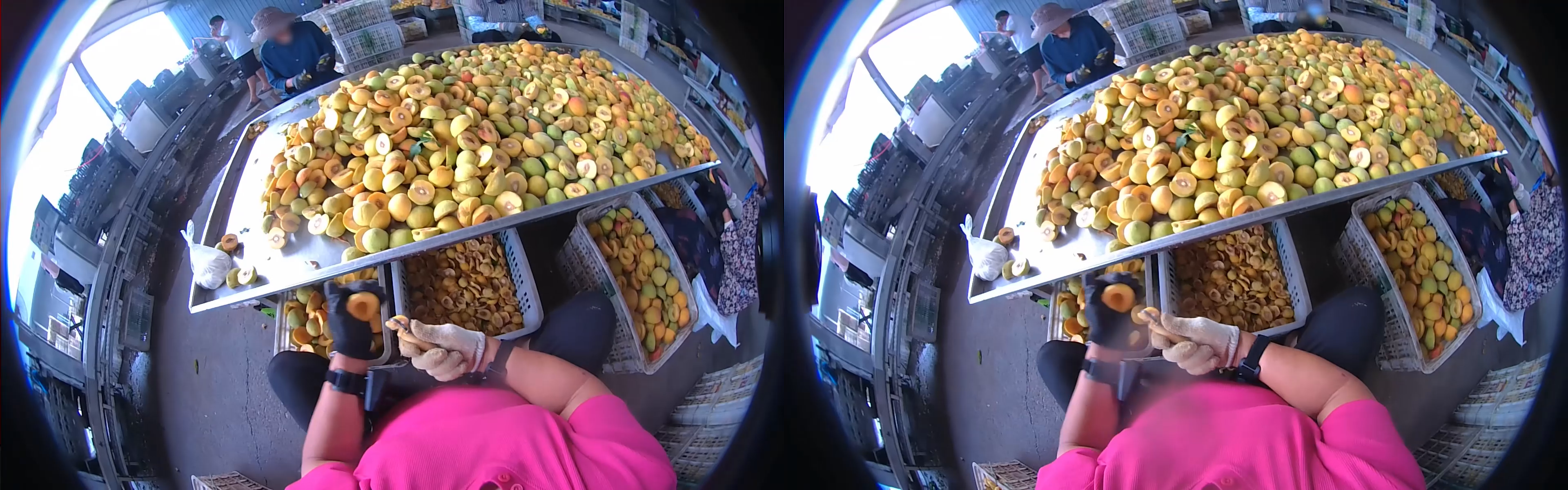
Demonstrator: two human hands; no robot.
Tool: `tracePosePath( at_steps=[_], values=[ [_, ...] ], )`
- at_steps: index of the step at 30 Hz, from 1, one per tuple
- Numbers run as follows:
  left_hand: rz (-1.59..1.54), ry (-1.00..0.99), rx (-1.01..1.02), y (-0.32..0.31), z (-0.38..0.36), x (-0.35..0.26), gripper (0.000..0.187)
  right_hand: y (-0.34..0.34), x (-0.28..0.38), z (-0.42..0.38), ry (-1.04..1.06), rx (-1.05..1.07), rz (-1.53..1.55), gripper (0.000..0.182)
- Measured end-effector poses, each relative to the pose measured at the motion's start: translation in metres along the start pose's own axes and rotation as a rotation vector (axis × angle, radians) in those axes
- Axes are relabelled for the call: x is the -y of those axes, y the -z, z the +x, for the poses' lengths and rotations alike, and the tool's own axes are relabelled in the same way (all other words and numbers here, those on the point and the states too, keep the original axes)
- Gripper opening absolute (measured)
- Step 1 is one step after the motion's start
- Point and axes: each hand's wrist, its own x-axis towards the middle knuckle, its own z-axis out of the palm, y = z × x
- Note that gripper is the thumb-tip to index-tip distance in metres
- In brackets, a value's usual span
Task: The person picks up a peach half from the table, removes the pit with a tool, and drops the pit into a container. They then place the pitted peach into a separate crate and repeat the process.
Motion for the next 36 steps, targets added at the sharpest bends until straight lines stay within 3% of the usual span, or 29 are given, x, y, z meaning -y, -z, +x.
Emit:
tracePosePath(
  at_steps=[2, 5, 6, 8, 10, 14, 17, 20, 23, 26, 27, 28, 30, 33, 36],
  values=[
    [0.608, -0.139, -0.272, 0.052, 0.015, -0.021, 0.041, 0.007, 0.002, -0.005, 0.029, -0.016, 0.029, 0.046],
    [1.234, -0.514, -0.160, 0.038, 0.028, -0.077, 0.019, 0.004, 0.007, -0.008, 0.097, -0.133, -0.022, 0.045],
    [1.368, -0.543, -0.150, 0.033, 0.039, -0.084, 0.022, 0.001, 0.010, -0.007, 0.113, -0.156, -0.036, 0.045],
    [1.305, -0.473, -0.127, 0.035, 0.077, -0.077, 0.028, -0.002, 0.012, -0.008, 0.102, -0.203, -0.005, 0.046],
    [1.640, -0.582, -0.036, 0.020, 0.112, -0.069, 0.045, -0.003, 0.013, -0.005, 0.094, -0.246, -0.015, 0.047],
    [2.041, -0.317, 0.143, 0.008, 0.175, -0.047, 0.072, 0.004, 0.018, -0.001, 0.093, -0.214, -0.071, 0.049],
    [2.147, -0.048, 0.244, -0.010, 0.192, -0.046, 0.069, 0.008, 0.021, -0.004, 0.111, -0.186, -0.090, 0.048],
    [2.082, 0.012, 0.261, -0.020, 0.188, -0.053, 0.066, 0.006, 0.024, -0.002, 0.118, -0.206, -0.126, 0.047],
    [1.922, -0.059, 0.216, 0.011, 0.196, -0.039, 0.058, 0.001, 0.025, -0.001, 0.105, -0.261, -0.178, 0.046],
    [1.715, -0.270, 0.016, 0.030, 0.181, -0.028, 0.051, -0.015, 0.028, 0.001, 0.103, -0.337, -0.251, 0.042],
    [1.592, -0.258, -0.085, 0.012, 0.166, -0.035, 0.051, -0.023, 0.030, 0.000, 0.113, -0.354, -0.280, 0.040],
    [1.359, -0.347, -0.084, 0.046, 0.183, -0.017, 0.042, -0.029, 0.030, -0.001, 0.120, -0.376, -0.303, 0.039],
    [0.747, -0.260, -0.101, 0.014, 0.158, -0.028, 0.034, -0.029, 0.030, 0.000, 0.133, -0.472, -0.372, 0.036],
    [0.176, -0.015, -0.124, -0.024, 0.114, -0.042, 0.043, -0.032, 0.031, 0.003, 0.274, -0.545, -0.498, 0.037],
    [0.045, 0.004, -0.046, -0.039, 0.081, -0.030, 0.036, -0.026, 0.034, 0.007, 0.375, -0.570, -0.579, 0.041]
  ],
)
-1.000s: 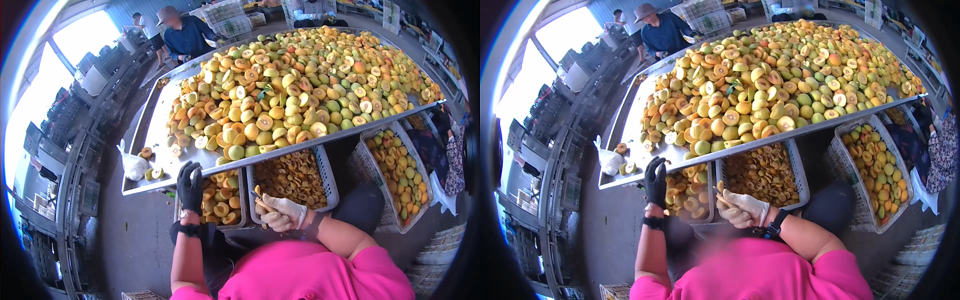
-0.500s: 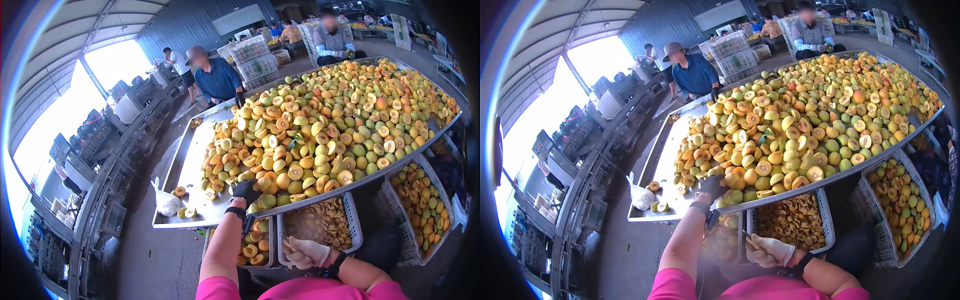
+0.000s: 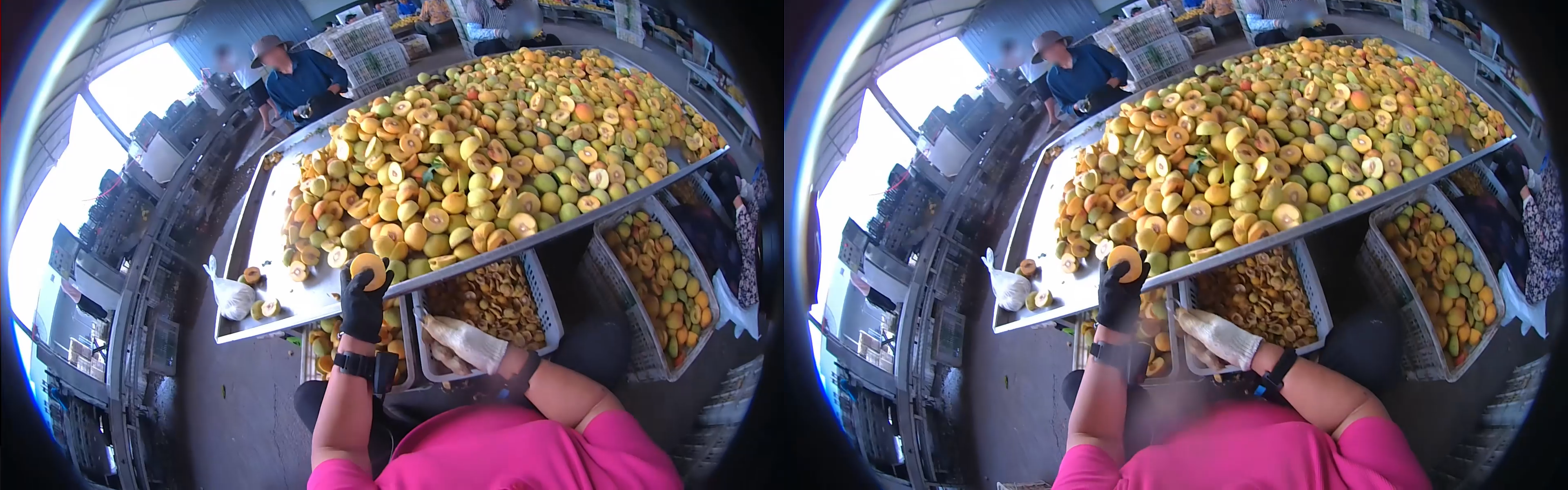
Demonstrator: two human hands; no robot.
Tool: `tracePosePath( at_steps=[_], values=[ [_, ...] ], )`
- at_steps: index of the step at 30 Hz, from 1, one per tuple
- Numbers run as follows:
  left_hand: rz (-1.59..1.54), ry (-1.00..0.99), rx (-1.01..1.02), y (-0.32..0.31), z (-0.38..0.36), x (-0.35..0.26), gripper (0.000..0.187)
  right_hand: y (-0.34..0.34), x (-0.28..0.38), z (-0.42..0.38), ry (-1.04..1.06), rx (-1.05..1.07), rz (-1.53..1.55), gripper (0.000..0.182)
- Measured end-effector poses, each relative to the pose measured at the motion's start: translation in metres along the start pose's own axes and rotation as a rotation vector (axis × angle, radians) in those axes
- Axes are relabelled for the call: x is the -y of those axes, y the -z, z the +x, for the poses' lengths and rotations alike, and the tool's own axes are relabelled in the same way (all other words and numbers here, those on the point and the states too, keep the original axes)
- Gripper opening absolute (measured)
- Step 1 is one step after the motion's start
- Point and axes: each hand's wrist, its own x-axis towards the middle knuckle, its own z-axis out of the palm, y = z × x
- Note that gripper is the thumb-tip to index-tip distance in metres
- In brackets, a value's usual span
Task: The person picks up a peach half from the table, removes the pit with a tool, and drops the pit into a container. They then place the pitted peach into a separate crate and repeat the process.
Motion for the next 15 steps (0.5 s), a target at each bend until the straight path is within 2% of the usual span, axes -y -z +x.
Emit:
tracePosePath(
  at_steps=[3, 4, 6, 9, 12, 15],
  values=[
    [-0.281, 0.136, 0.024, -0.009, -0.021, 0.011, 0.030, -0.003, 0.001, 0.003, 0.090, -0.096, -0.090, 0.035],
    [-0.185, 0.066, 0.123, -0.015, -0.031, 0.016, 0.030, -0.005, 0.004, 0.000, 0.083, -0.116, -0.107, 0.031],
    [-0.117, 0.024, 0.120, -0.013, -0.034, 0.036, 0.028, -0.003, -0.002, 0.004, 0.172, -0.181, -0.202, 0.028],
    [-0.352, 0.207, 0.055, -0.019, -0.045, 0.043, 0.026, 0.008, -0.016, 0.013, 0.283, -0.280, -0.290, 0.028],
    [0.625, -0.291, 0.229, -0.016, -0.058, 0.057, 0.028, 0.010, -0.018, 0.016, 0.317, -0.326, -0.306, 0.028],
    [0.400, -0.209, 0.172, -0.021, -0.065, 0.063, 0.035, 0.010, -0.017, 0.014, 0.294, -0.357, -0.349, 0.030]
  ],
)
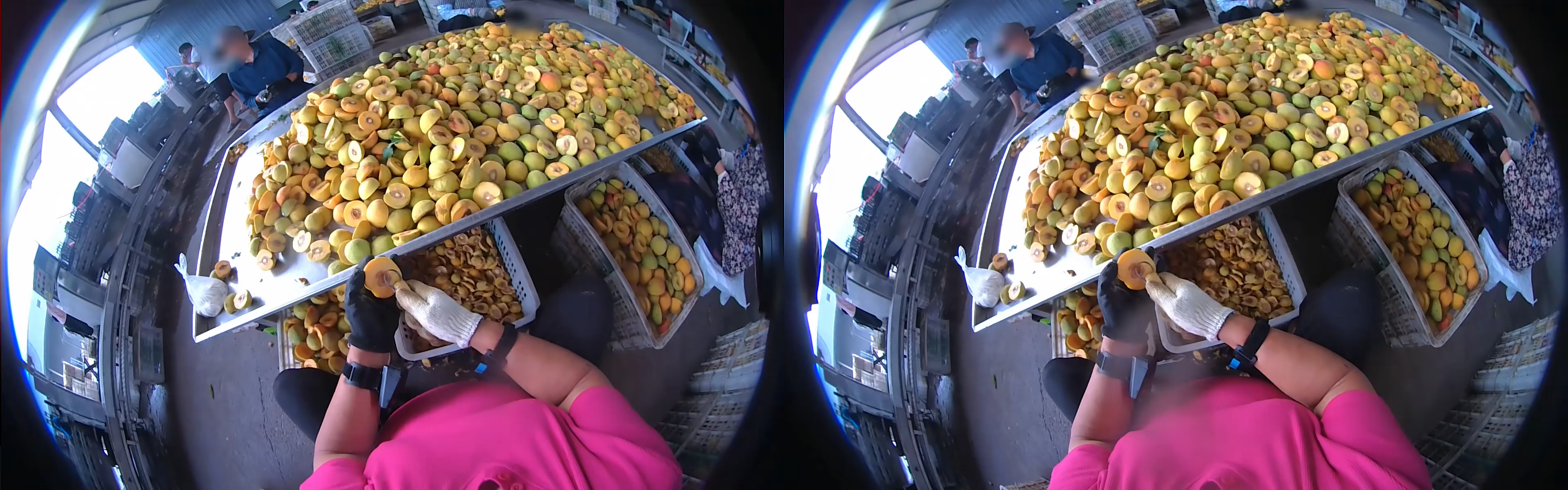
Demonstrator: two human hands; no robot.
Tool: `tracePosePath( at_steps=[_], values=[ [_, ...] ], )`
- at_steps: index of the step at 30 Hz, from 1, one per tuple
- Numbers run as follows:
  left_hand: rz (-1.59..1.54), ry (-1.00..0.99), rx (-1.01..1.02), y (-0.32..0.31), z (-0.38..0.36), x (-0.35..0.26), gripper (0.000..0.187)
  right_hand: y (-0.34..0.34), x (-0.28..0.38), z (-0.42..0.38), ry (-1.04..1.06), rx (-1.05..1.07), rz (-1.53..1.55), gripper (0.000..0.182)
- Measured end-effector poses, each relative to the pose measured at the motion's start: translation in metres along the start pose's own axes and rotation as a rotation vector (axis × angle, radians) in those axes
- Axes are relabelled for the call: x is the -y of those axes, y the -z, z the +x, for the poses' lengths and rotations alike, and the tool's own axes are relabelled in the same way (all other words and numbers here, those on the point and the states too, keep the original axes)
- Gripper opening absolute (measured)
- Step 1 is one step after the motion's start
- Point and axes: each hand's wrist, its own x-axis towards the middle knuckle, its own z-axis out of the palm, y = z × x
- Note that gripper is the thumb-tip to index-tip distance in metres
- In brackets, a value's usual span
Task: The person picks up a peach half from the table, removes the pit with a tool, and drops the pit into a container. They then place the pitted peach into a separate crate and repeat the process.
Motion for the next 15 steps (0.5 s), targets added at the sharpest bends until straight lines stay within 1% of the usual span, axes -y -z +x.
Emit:
tracePosePath(
  at_steps=[2, 4, 6, 8, 10, 13, 14, 15],
  values=[
    [-0.062, 0.051, -0.012, -0.002, -0.002, -0.003, 0.037, 0.000, -0.005, 0.001, 0.028, -0.015, -0.036, 0.032],
    [0.091, 0.061, 0.029, -0.003, -0.003, -0.010, 0.037, 0.000, -0.011, 0.003, 0.032, -0.014, -0.042, 0.034],
    [0.457, 0.027, 0.125, -0.004, -0.002, -0.025, 0.037, -0.001, -0.001, -0.002, -0.006, -0.001, -0.039, 0.035],
    [0.310, 0.083, 0.224, 0.009, 0.004, -0.030, 0.038, -0.002, 0.006, -0.010, -0.046, 0.021, -0.045, 0.035],
    [0.267, 0.110, 0.261, 0.013, 0.005, -0.033, 0.039, -0.005, -0.003, -0.011, -0.022, 0.053, -0.056, 0.035],
    [0.405, 0.056, 0.192, 0.009, -0.002, -0.038, 0.038, -0.008, -0.008, -0.011, -0.047, 0.112, -0.009, 0.035],
    [0.481, -0.001, 0.146, 0.003, -0.005, -0.035, 0.038, -0.008, -0.014, -0.007, -0.022, 0.136, -0.007, 0.035],
    [0.536, -0.048, 0.094, -0.002, -0.009, -0.032, 0.037, -0.007, -0.019, -0.005, -0.063, 0.163, 0.016, 0.035]
  ],
)
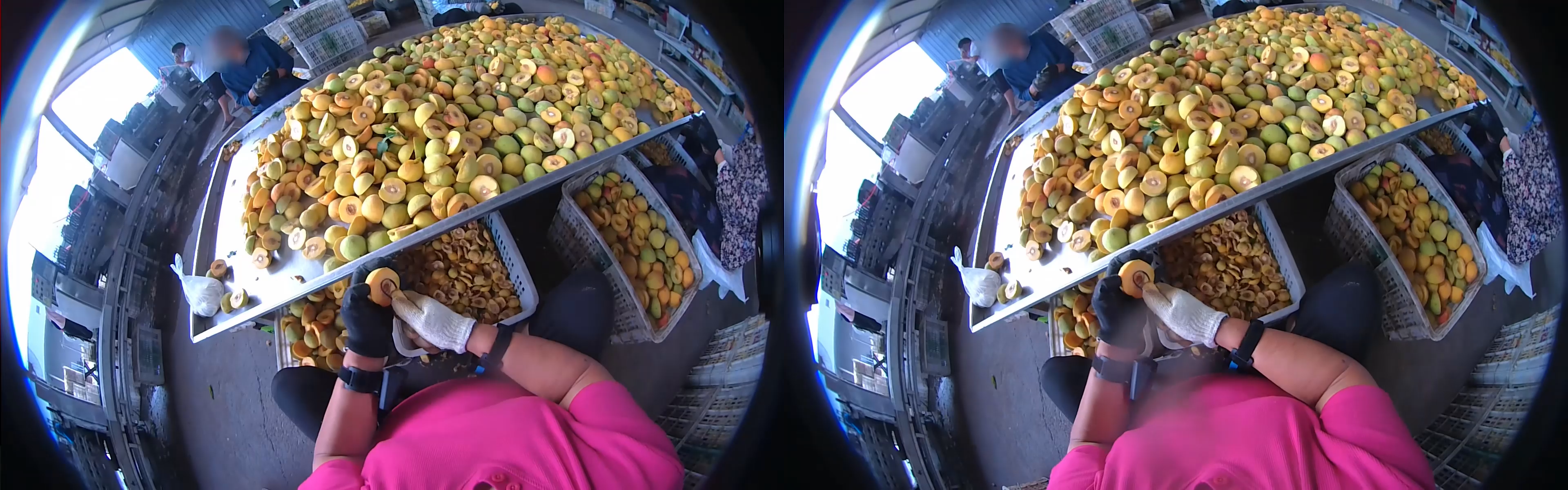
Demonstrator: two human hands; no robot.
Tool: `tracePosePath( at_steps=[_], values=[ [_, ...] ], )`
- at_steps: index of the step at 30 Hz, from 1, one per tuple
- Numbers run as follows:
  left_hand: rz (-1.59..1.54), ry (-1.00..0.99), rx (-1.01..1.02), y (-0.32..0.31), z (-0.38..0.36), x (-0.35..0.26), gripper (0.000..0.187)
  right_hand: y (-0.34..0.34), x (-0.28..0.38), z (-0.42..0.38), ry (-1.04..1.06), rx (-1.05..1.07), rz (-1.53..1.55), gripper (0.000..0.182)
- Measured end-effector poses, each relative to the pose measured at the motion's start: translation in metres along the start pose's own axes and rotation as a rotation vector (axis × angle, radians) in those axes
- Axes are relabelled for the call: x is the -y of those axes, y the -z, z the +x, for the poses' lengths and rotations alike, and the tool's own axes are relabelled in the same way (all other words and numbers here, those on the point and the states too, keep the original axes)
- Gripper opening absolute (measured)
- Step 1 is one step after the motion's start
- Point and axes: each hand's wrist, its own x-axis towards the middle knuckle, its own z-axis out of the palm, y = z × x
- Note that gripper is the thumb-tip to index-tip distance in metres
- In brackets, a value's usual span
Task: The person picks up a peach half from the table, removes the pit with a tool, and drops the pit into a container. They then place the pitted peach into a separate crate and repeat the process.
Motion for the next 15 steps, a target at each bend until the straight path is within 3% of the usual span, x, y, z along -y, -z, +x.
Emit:
tracePosePath(
  at_steps=[3, 4, 6, 8, 10, 11, 12, 13, 15],
  values=[
    [0.138, -0.055, -0.197, -0.015, -0.010, 0.005, 0.040, 0.000, 0.015, -0.007, -0.171, 0.076, 0.089, 0.036],
    [0.120, -0.069, -0.181, -0.014, -0.009, 0.010, 0.040, 0.000, 0.018, -0.008, -0.196, 0.092, 0.103, 0.037],
    [0.087, -0.093, -0.149, -0.010, -0.008, 0.017, 0.041, -0.003, 0.007, -0.008, -0.088, 0.098, 0.064, 0.038],
    [-0.360, 0.067, -0.234, -0.015, -0.008, 0.017, 0.039, -0.006, -0.003, -0.003, 0.096, 0.105, -0.013, 0.038],
    [-0.330, 0.030, -0.320, -0.024, -0.007, 0.011, 0.038, -0.004, -0.004, -0.003, 0.033, 0.118, 0.014, 0.038],
    [-0.074, -0.085, -0.362, -0.027, -0.009, 0.004, 0.038, -0.002, 0.017, -0.010, -0.123, 0.128, 0.079, 0.037],
    [-0.094, -0.072, -0.364, -0.027, -0.009, 0.001, 0.039, -0.002, 0.029, -0.014, -0.280, 0.140, 0.144, 0.037],
    [-0.114, -0.058, -0.367, -0.026, -0.010, -0.003, 0.039, -0.003, 0.024, -0.013, -0.229, 0.137, 0.105, 0.038],
    [-0.605, 0.182, -0.292, -0.020, -0.007, -0.004, 0.041, -0.002, 0.012, -0.010, -0.117, 0.145, 0.032, 0.041]
  ],
)
